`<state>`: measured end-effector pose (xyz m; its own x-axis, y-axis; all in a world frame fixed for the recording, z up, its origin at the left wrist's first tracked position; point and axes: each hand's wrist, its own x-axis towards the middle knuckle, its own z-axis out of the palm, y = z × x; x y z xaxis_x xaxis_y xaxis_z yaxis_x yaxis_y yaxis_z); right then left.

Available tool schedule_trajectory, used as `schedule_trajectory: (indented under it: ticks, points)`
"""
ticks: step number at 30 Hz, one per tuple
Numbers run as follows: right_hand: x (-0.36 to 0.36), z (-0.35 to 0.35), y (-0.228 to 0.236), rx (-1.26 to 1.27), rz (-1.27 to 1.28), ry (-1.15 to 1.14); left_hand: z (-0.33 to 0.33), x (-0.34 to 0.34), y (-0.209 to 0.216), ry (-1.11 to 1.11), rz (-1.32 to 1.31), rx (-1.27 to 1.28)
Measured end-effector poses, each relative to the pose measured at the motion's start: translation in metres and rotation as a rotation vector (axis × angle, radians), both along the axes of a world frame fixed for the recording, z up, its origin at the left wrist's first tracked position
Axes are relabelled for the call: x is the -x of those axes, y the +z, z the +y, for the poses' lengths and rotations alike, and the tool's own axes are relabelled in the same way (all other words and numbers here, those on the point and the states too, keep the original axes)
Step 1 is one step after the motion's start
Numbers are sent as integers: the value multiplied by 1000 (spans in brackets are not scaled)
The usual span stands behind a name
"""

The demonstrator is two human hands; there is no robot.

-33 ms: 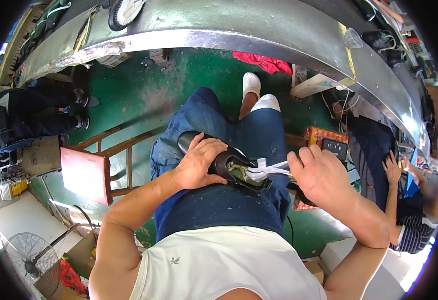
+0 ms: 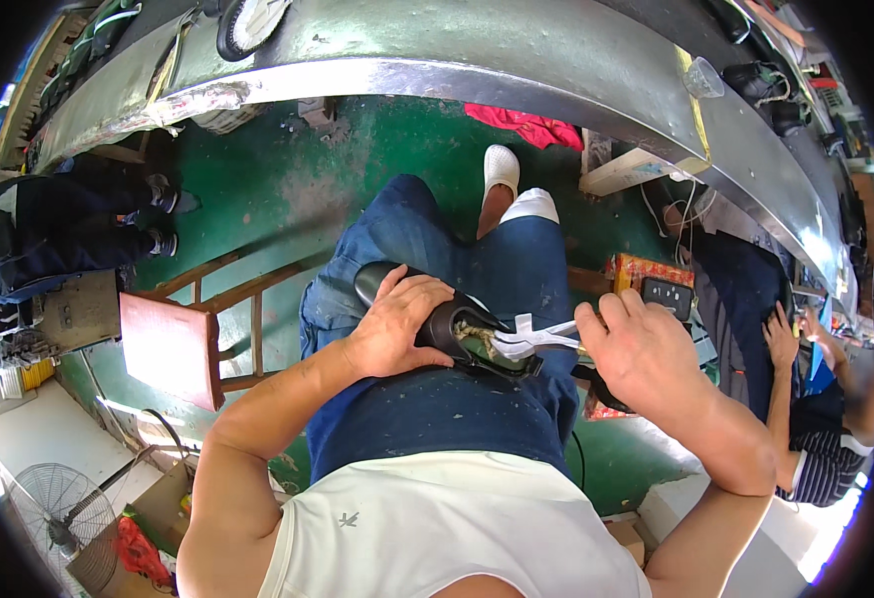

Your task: Trim and prepare the edges and soles of shoe components using manual tools during assembly.

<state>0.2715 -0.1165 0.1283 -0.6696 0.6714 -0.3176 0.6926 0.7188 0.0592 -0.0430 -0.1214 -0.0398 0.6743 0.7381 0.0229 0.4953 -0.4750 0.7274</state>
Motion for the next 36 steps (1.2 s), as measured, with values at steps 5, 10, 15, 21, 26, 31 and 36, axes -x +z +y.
schedule_trajectory:
  ticks: [5, 10, 15, 21, 26, 31, 36]
  points:
    - [-6, 10, 11, 53, 26, -105, 2, 0, -1, -2, 6, 12]
    - [0, 21, 5, -22, 162, -78, 0, 7, -9, 13, -73, -22]
    - [-13, 28, -5, 98, 238, -86, 2, 8, -11, 12, -126, -72]
    - [-13, 12, 18, 173, 172, -110, -3, 9, -18, 0, -119, -142]
    - [-23, 9, 1, 295, 283, -181, 4, 3, -16, -5, -109, -81]
    - [-37, -12, -5, 618, 482, -337, 7, 1, -16, 12, -79, -52]
    - [-17, -24, -32, 756, 407, -441, 7, -4, -16, -6, -51, -39]
